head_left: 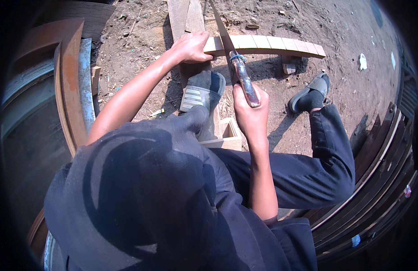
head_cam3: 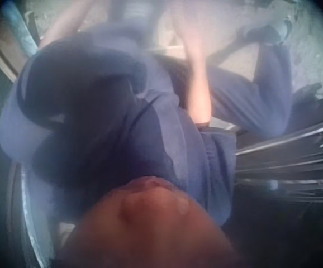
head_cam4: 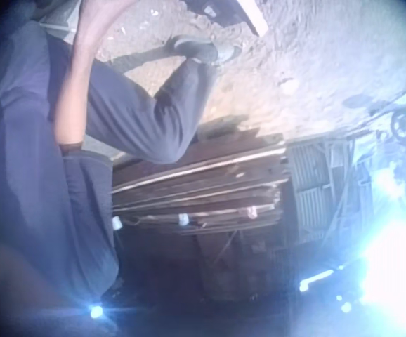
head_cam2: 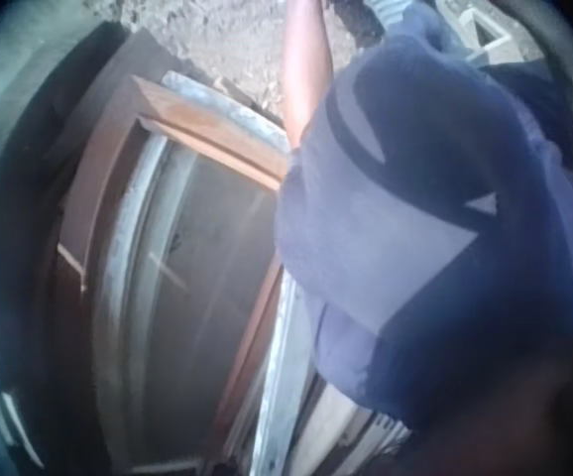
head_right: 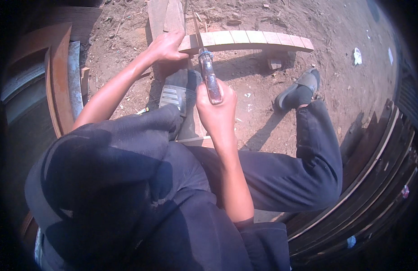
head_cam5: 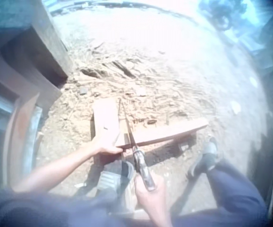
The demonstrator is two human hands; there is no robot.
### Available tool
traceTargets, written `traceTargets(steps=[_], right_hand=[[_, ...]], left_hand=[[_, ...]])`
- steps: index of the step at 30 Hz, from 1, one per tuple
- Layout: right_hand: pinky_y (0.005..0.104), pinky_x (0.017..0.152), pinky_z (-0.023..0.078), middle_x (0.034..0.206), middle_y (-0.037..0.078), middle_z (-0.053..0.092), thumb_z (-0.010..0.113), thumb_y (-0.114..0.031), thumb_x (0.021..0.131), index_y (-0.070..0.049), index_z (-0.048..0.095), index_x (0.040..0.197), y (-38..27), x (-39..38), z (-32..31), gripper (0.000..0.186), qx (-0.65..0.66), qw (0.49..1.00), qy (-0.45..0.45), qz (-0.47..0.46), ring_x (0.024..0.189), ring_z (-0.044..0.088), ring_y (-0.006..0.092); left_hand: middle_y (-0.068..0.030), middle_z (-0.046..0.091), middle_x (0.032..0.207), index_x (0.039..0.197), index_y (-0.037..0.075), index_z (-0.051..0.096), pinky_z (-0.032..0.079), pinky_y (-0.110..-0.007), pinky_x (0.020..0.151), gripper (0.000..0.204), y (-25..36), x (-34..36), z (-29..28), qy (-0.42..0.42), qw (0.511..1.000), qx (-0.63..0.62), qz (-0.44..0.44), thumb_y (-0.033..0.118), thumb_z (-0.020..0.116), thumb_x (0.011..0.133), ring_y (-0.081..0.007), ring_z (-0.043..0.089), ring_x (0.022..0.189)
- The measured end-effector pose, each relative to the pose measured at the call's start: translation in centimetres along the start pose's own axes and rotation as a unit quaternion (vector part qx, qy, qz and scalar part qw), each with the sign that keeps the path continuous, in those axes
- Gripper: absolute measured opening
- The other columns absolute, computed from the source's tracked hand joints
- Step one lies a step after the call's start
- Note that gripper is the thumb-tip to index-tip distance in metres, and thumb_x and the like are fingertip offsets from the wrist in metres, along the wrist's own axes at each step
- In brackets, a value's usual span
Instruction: The person sits on the ground and uses a hand saw to cut a piece of wood placed on a makeshift wooden stand. The person holds the wood steady with one hand and saws with the other.
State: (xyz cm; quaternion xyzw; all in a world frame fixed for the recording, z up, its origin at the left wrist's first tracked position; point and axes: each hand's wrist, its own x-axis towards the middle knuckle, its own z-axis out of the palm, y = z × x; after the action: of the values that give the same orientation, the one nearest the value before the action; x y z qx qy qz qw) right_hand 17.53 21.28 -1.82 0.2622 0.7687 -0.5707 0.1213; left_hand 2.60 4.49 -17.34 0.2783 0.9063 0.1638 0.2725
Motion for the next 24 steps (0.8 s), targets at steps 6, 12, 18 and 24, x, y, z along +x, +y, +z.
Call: traceTargets(steps=[6, 12, 18, 24], right_hand=[[0.0282, 0.049, 0.036, 0.054, 0.004, 0.045, 0.056, -0.007, 0.083, 0.002, 0.053, 0.070, -0.3, -4.4, -2.0, 0.017, -0.004, 0.999, 0.008, -0.030, 0.055, 0.043, 0.0059], [0.0292, 0.048, 0.034, 0.055, 0.003, 0.045, 0.057, -0.008, 0.084, 0.002, 0.048, 0.066, 1.2, 0.1, 0.9, 0.022, 0.013, 1.000, -0.002, -0.013, 0.053, 0.039, 0.0066], [0.0274, 0.050, 0.037, 0.056, 0.005, 0.049, 0.058, -0.003, 0.082, 0.003, 0.057, 0.073, -0.3, -5.1, -1.4, 0.011, 0.012, 1.000, 0.001, -0.006, 0.055, 0.045, 0.0072], [0.0312, 0.048, 0.035, 0.053, 0.007, 0.044, 0.057, -0.008, 0.083, 0.002, 0.049, 0.065, 0.6, 0.3, 1.0, 0.022, 0.013, 1.000, 0.008, -0.005, 0.052, 0.041, 0.0086]], left_hand=[[-0.0250, 0.057, 0.101, 0.100, -0.004, 0.048, 0.047, -0.047, 0.084, 0.058, 0.1, -0.3, 0.0, 0.014, 1.000, 0.009, -0.010, 0.038, 0.071, 0.066, -0.0411, 0.058, 0.097], [-0.0255, 0.057, 0.099, 0.100, -0.005, 0.047, 0.047, -0.048, 0.083, 0.059, -0.2, -0.8, 0.7, 0.026, 1.000, 0.012, 0.003, 0.036, 0.072, 0.066, -0.0417, 0.058, 0.095], [-0.0244, 0.057, 0.100, 0.099, -0.004, 0.047, 0.047, -0.046, 0.084, 0.055, -0.1, -0.7, -0.1, 0.019, 1.000, 0.009, -0.004, 0.033, 0.071, 0.067, -0.0404, 0.057, 0.097], [-0.0249, 0.057, 0.099, 0.098, -0.005, 0.047, 0.048, -0.047, 0.083, 0.055, 0.3, -0.5, 0.2, 0.017, 1.000, 0.002, 0.003, 0.033, 0.071, 0.066, -0.0408, 0.058, 0.096]])
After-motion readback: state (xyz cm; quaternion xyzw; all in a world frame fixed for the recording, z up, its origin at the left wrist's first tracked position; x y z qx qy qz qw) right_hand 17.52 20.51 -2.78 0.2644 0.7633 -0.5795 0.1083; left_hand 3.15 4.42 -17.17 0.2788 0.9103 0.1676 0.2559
